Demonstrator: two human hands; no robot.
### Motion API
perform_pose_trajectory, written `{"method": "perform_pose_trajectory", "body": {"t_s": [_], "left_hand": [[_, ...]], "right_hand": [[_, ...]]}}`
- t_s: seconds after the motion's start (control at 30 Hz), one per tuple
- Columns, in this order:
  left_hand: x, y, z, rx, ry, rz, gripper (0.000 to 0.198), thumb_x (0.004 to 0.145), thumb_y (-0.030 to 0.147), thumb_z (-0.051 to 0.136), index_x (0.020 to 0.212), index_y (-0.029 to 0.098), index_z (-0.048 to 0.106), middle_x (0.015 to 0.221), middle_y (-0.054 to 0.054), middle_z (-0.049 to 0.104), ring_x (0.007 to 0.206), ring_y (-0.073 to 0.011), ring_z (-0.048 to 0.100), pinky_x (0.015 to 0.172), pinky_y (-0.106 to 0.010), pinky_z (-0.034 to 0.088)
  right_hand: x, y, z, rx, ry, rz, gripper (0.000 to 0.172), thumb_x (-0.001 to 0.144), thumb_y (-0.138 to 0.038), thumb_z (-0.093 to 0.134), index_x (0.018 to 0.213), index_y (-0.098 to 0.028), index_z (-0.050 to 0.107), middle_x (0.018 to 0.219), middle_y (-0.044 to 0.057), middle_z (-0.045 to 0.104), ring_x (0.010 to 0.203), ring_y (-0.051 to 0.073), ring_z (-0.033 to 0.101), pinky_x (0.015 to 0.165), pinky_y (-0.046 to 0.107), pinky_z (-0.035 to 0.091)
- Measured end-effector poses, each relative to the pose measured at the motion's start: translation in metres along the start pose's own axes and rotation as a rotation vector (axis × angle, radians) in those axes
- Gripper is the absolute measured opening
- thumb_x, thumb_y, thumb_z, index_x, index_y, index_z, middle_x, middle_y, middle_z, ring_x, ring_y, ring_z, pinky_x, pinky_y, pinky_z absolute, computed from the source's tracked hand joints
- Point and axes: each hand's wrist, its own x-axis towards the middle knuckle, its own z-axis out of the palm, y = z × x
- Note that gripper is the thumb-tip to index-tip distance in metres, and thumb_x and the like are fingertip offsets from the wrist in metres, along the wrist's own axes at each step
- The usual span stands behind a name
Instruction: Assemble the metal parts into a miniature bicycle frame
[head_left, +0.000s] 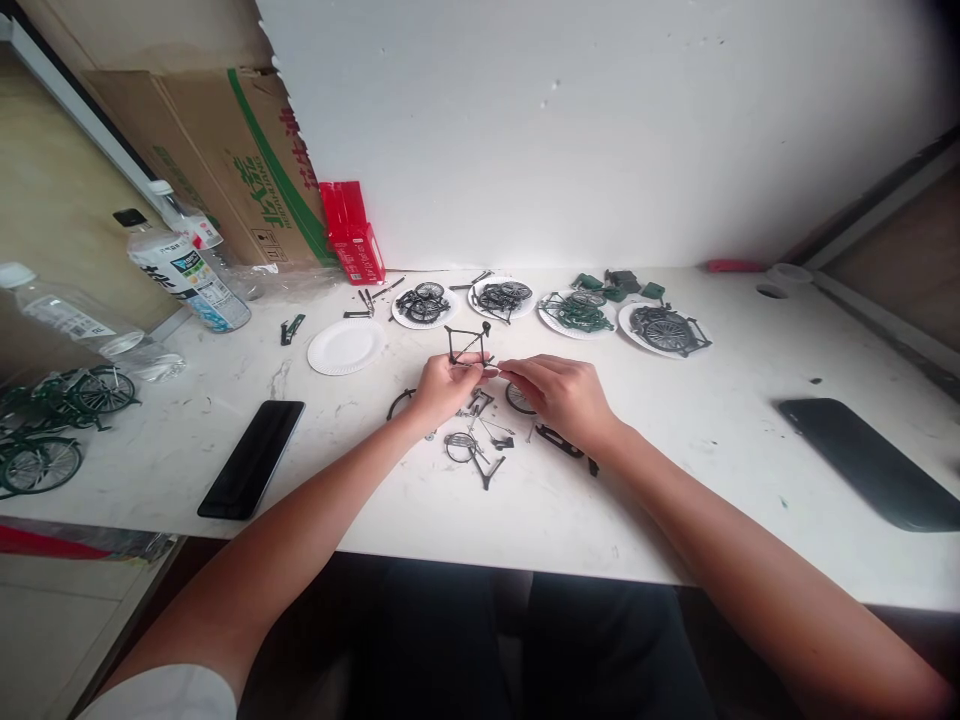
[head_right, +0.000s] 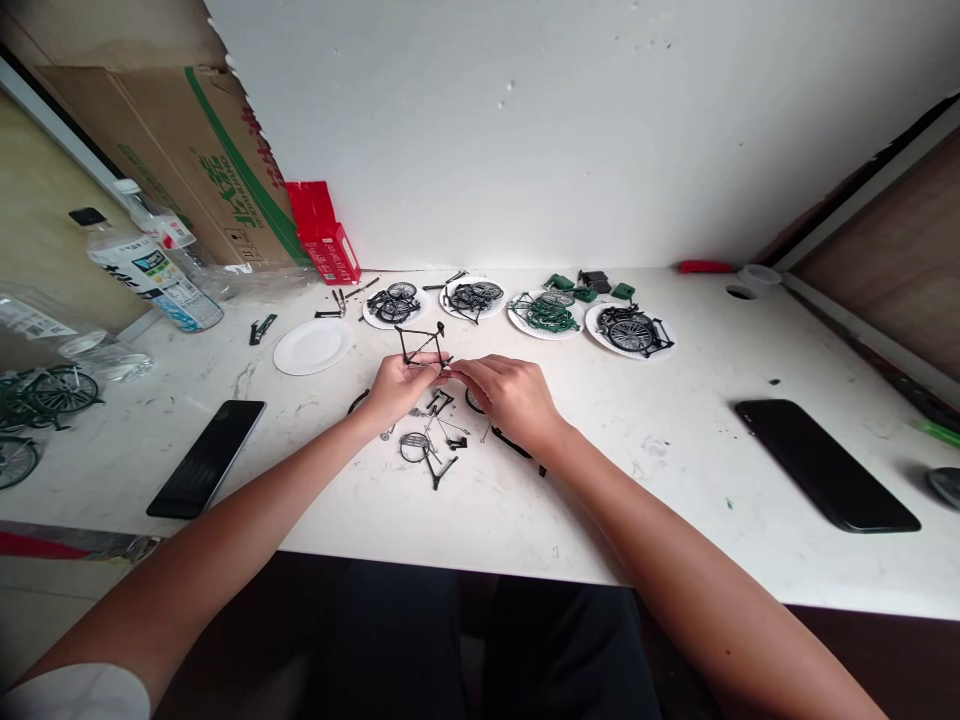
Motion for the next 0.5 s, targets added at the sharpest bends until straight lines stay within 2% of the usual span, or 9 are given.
{"method": "perform_pose_trajectory", "body": {"t_s": [0.13, 0.37, 0.5], "left_hand": [[-0.0006, 0.0008, 0.0013, -0.033, 0.003, 0.004, 0.033, 0.082, 0.033, 0.086, 0.103, 0.010, 0.076, 0.122, -0.018, 0.078, 0.101, -0.0278, 0.080, 0.103, -0.049, 0.062], [-0.0008, -0.0030, -0.0007, -0.001, -0.010, 0.052, 0.037, 0.085, 0.036, 0.083, 0.111, 0.011, 0.075, 0.111, -0.015, 0.080, 0.105, -0.0274, 0.079, 0.105, -0.047, 0.061], [-0.0024, -0.0009, -0.0015, 0.085, 0.014, 0.122, 0.034, 0.089, 0.035, 0.079, 0.114, 0.012, 0.073, 0.120, -0.016, 0.078, 0.107, -0.0285, 0.079, 0.101, -0.045, 0.062]], "right_hand": [[-0.0013, 0.0025, 0.0014, -0.009, -0.012, -0.024, 0.023, 0.106, -0.019, 0.058, 0.120, -0.022, 0.076, 0.104, 0.005, 0.084, 0.086, 0.021, 0.078, 0.068, 0.031, 0.052], [-0.0015, 0.0021, -0.0012, -0.011, -0.020, -0.021, 0.027, 0.105, -0.016, 0.057, 0.125, -0.024, 0.074, 0.105, 0.004, 0.084, 0.087, 0.021, 0.078, 0.067, 0.032, 0.052], [-0.0007, 0.0018, -0.0021, -0.020, -0.001, -0.032, 0.029, 0.106, -0.016, 0.056, 0.127, -0.024, 0.074, 0.104, 0.004, 0.084, 0.086, 0.021, 0.078, 0.066, 0.032, 0.052]]}}
